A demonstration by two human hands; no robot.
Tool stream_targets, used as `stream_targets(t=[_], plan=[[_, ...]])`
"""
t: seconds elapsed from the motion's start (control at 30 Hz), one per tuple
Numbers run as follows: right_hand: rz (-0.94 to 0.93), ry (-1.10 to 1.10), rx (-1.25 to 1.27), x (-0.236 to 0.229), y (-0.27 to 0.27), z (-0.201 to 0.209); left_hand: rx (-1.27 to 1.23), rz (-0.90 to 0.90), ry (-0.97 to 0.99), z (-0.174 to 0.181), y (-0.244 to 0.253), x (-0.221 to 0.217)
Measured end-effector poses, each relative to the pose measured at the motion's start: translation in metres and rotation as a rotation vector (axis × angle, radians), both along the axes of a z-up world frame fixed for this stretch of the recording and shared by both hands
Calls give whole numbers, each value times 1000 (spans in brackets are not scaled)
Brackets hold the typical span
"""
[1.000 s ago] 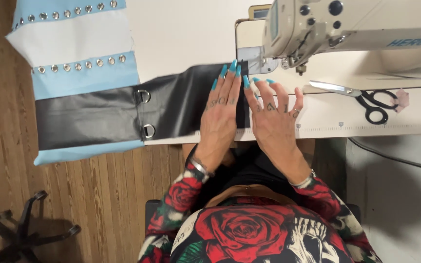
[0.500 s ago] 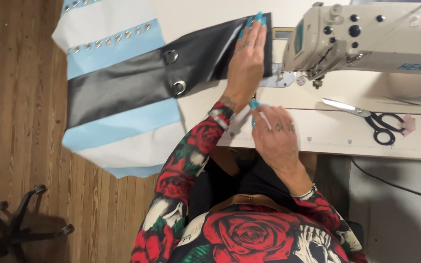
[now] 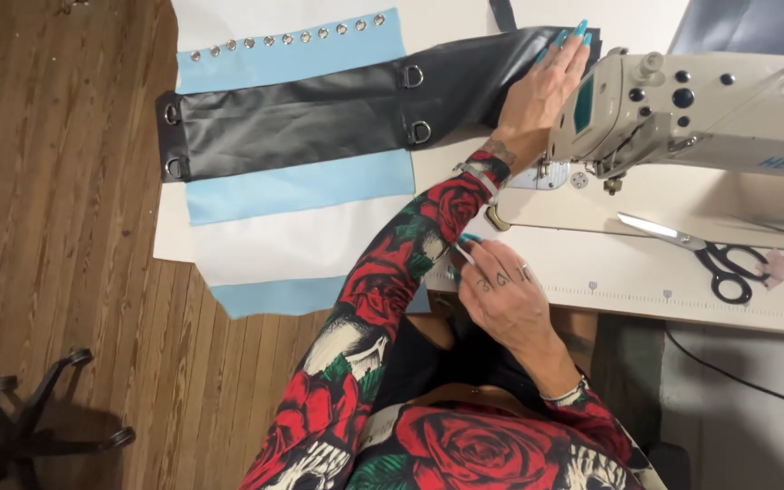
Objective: Preparing and cutting leather strips at a sewing station using scissors and clips
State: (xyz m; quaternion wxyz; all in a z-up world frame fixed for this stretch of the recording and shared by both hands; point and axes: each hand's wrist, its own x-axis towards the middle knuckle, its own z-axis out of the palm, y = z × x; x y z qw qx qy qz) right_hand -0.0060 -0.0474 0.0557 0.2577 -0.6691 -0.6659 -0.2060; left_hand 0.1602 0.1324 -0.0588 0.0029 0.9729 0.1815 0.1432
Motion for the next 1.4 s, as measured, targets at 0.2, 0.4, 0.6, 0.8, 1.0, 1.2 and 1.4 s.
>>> stream_targets(t=[0.2,0.4,0.6,0.8,1.0,1.2,1.4], plan=[[-16,-3,-18,1,-4,-5,64,-191,-55,38,16,-11],[1,-8,-30,2,-2,-9,-116,-319,-210,66,21,-19],[11,21,-5,6,-5,-13,-305,-188,-259,138,44,-91],[-1,52,12,13,-17,-15,-132,162,25,144,65,-255],[81,60,29,9,-18,-11,-320,290,116,117,55,-298],[-6,61,45,13,-43,-11,-262,272,83,111,55,-287],[-229,184,188,36,-81,-20,-287,279,35,109,33,-285]])
